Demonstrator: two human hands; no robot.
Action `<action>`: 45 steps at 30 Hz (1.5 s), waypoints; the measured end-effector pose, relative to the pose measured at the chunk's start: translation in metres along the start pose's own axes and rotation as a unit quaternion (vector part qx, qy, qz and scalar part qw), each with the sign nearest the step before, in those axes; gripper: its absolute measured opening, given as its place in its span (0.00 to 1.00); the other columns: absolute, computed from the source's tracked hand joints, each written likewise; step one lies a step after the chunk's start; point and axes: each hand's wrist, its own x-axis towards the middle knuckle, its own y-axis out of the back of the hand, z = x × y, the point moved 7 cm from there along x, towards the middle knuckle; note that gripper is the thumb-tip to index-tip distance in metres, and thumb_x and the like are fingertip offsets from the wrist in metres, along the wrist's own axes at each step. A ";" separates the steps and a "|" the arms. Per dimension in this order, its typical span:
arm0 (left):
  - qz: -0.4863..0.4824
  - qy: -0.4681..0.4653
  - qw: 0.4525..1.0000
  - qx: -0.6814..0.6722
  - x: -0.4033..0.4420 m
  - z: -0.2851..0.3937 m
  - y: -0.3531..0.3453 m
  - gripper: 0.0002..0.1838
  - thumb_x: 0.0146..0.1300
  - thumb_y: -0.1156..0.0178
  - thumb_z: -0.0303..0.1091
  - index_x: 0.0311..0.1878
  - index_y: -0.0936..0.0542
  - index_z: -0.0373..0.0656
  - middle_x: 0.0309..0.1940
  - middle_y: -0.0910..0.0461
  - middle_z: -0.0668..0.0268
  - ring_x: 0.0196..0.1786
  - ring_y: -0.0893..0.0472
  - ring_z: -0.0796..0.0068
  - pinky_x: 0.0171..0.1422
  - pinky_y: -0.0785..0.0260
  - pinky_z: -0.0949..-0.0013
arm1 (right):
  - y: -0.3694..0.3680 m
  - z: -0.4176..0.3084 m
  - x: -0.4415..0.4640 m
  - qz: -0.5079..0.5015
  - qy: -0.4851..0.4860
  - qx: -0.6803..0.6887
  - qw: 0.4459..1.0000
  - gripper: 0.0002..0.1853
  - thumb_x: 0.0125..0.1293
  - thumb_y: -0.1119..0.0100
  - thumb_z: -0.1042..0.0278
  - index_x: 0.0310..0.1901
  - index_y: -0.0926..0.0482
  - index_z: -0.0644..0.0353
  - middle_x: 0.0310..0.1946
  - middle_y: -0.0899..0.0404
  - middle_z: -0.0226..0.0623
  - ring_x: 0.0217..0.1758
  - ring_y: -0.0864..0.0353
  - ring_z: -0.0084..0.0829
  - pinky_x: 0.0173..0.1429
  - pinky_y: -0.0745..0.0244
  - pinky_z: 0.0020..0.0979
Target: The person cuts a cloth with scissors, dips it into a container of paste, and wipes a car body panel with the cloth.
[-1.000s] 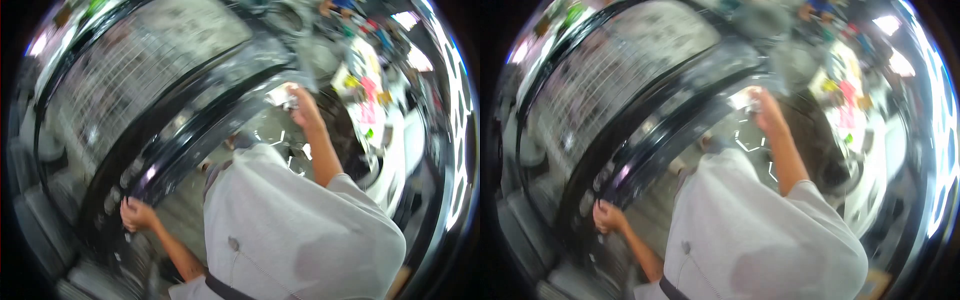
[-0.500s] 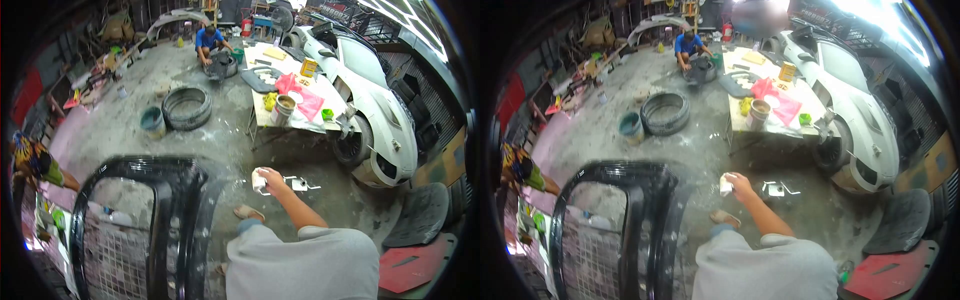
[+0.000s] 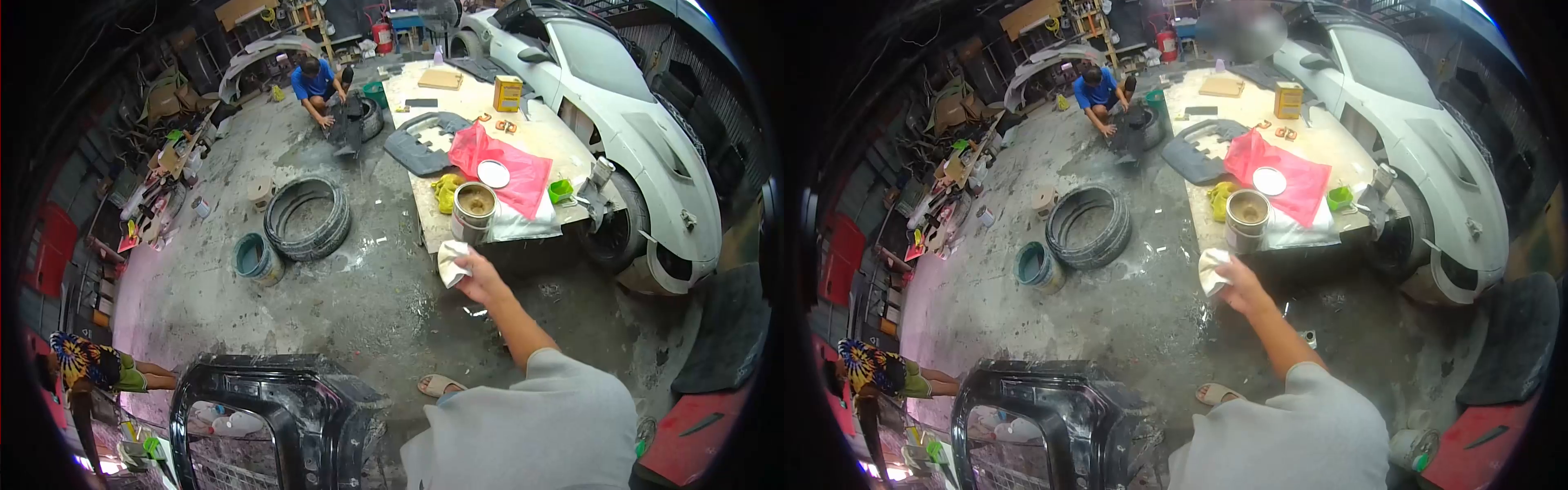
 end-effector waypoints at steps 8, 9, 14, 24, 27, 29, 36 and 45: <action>-0.200 0.074 0.965 -0.152 -0.022 0.028 -0.061 0.13 0.70 0.38 0.42 0.47 0.19 0.43 0.42 0.18 0.57 0.45 0.20 0.59 0.46 0.28 0.54 | 0.019 -0.069 -0.019 0.032 0.016 -0.005 0.999 0.25 0.71 0.42 0.67 0.68 0.31 0.55 0.55 0.20 0.36 0.56 0.17 0.36 0.58 0.18 0.44; -0.219 0.090 0.957 -0.167 -0.027 0.020 -0.064 0.12 0.70 0.38 0.42 0.47 0.19 0.43 0.42 0.18 0.57 0.45 0.20 0.60 0.46 0.28 0.55 | 0.027 -0.074 -0.027 0.046 0.029 -0.035 0.998 0.23 0.74 0.43 0.66 0.67 0.31 0.57 0.56 0.20 0.37 0.57 0.17 0.36 0.58 0.18 0.44; -0.273 0.145 0.928 -0.208 -0.042 -0.014 -0.076 0.12 0.70 0.37 0.41 0.46 0.19 0.43 0.41 0.17 0.58 0.43 0.20 0.62 0.44 0.28 0.57 | 0.085 -0.107 -0.051 0.143 0.039 -0.053 0.988 0.21 0.76 0.47 0.69 0.67 0.31 0.63 0.58 0.20 0.43 0.59 0.17 0.41 0.63 0.19 0.48; -0.330 0.282 0.879 -0.198 -0.147 0.042 -0.101 0.11 0.70 0.36 0.39 0.45 0.19 0.42 0.39 0.17 0.60 0.39 0.19 0.67 0.41 0.28 0.61 | 0.180 -0.194 0.077 0.241 0.140 -0.258 0.925 0.25 0.63 0.41 0.80 0.62 0.28 0.65 0.50 0.19 0.41 0.47 0.17 0.36 0.48 0.20 0.36; -0.331 0.319 0.866 -0.197 -0.186 0.095 -0.119 0.10 0.70 0.36 0.38 0.45 0.19 0.41 0.38 0.16 0.61 0.38 0.19 0.68 0.40 0.28 0.62 | 0.194 -0.208 0.156 0.242 0.140 -0.338 0.898 0.22 0.61 0.36 0.76 0.58 0.24 0.65 0.45 0.17 0.39 0.42 0.16 0.33 0.44 0.22 0.33; -0.335 0.341 0.856 -0.195 -0.212 0.138 -0.129 0.10 0.70 0.36 0.38 0.44 0.19 0.41 0.38 0.16 0.61 0.38 0.19 0.69 0.39 0.28 0.62 | 0.208 -0.223 0.211 0.199 0.174 -0.412 0.872 0.18 0.61 0.34 0.73 0.54 0.20 0.64 0.43 0.16 0.40 0.42 0.16 0.30 0.45 0.22 0.32; -0.331 0.338 0.854 -0.218 -0.241 0.244 -0.120 0.09 0.70 0.35 0.37 0.43 0.19 0.40 0.36 0.16 0.63 0.35 0.18 0.72 0.37 0.27 0.65 | 0.195 -0.250 0.292 0.101 0.172 -0.692 0.693 0.25 0.62 0.33 0.64 0.59 0.21 0.66 0.50 0.15 0.46 0.55 0.16 0.38 0.60 0.23 0.36; -0.450 -0.114 0.795 -0.390 -0.089 0.675 0.065 0.14 0.67 0.33 0.32 0.53 0.16 0.38 0.44 0.13 0.64 0.46 0.15 0.75 0.53 0.22 0.70 | -0.006 -0.335 0.211 -0.371 0.227 -0.535 0.724 0.20 0.69 0.37 0.69 0.60 0.21 0.67 0.50 0.16 0.40 0.54 0.18 0.33 0.62 0.25 0.36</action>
